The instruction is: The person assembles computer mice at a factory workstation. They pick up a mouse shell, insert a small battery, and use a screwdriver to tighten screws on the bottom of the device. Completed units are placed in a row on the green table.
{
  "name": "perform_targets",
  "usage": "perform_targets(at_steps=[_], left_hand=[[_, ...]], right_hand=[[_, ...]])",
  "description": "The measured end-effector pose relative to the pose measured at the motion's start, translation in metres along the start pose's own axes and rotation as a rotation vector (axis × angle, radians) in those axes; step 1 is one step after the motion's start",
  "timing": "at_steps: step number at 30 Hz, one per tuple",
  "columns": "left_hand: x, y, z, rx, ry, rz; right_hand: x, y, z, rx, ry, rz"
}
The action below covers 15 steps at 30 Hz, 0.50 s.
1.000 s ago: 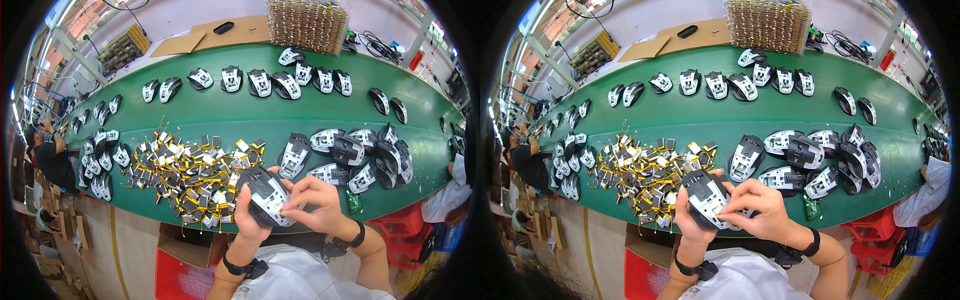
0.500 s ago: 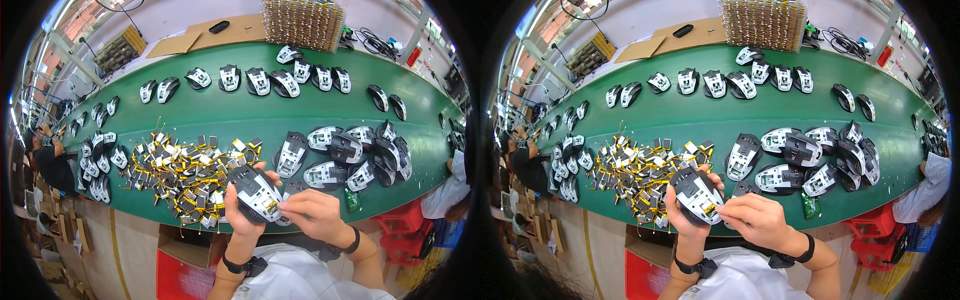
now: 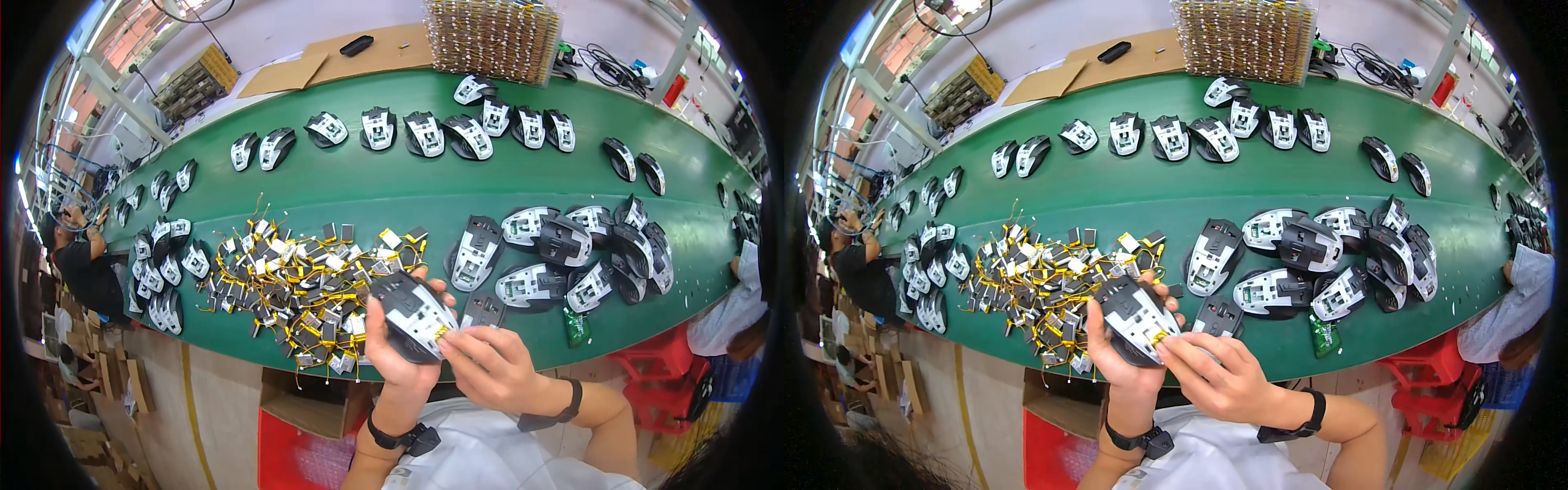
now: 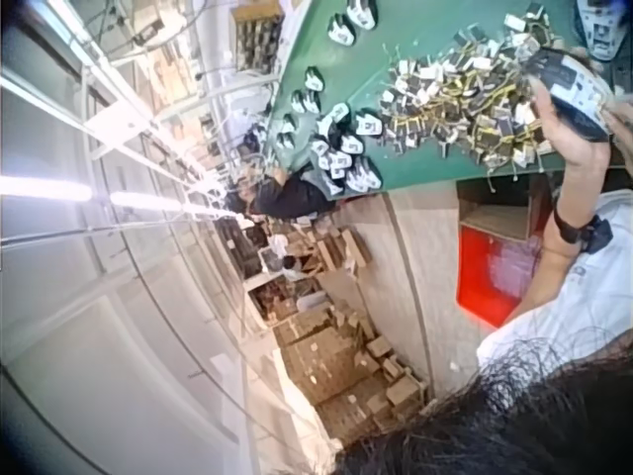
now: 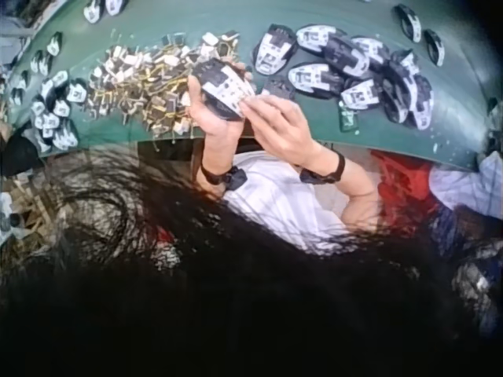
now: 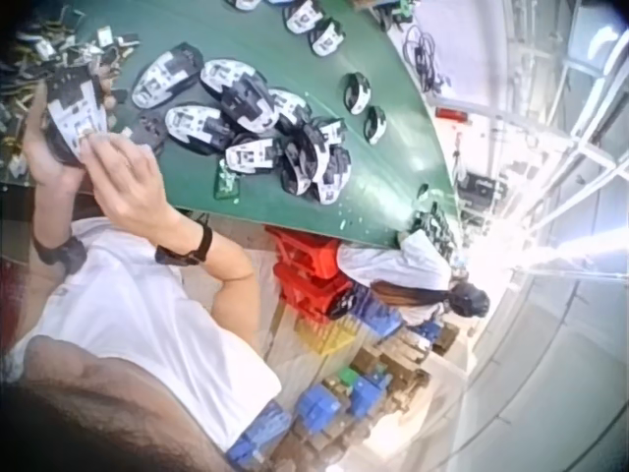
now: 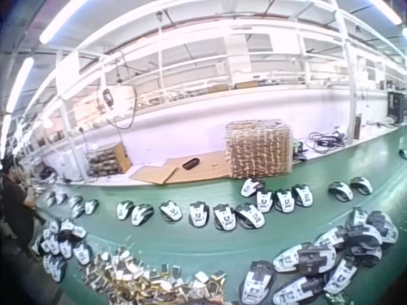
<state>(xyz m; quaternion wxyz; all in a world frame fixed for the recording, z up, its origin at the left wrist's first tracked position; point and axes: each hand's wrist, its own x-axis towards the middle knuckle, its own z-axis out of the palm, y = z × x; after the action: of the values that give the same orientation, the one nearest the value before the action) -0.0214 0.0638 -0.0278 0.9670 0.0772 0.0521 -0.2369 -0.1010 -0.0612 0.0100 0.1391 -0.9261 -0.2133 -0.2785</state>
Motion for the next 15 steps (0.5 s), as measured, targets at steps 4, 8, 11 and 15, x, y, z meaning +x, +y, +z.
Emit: perform_targets(at_steps=[4,8,11,15], left_hand=[[0.002,-0.009,0.002,0.07,-0.09,-0.038],[0.006,-0.008,0.002,0.097,-0.162,-0.056],[0.007,-0.003,0.003,0.213,-0.154,-0.055],[0.005,-0.018,0.026,0.521,-0.168,0.02]], right_hand=[[0.003,0.019,-0.01,0.211,0.005,0.064],[0.016,0.03,-0.033,0.692,-0.179,0.386],[0.025,0.032,-0.05,0.696,-0.103,0.458],[0.035,0.038,-0.046,1.248,-0.279,0.803]])
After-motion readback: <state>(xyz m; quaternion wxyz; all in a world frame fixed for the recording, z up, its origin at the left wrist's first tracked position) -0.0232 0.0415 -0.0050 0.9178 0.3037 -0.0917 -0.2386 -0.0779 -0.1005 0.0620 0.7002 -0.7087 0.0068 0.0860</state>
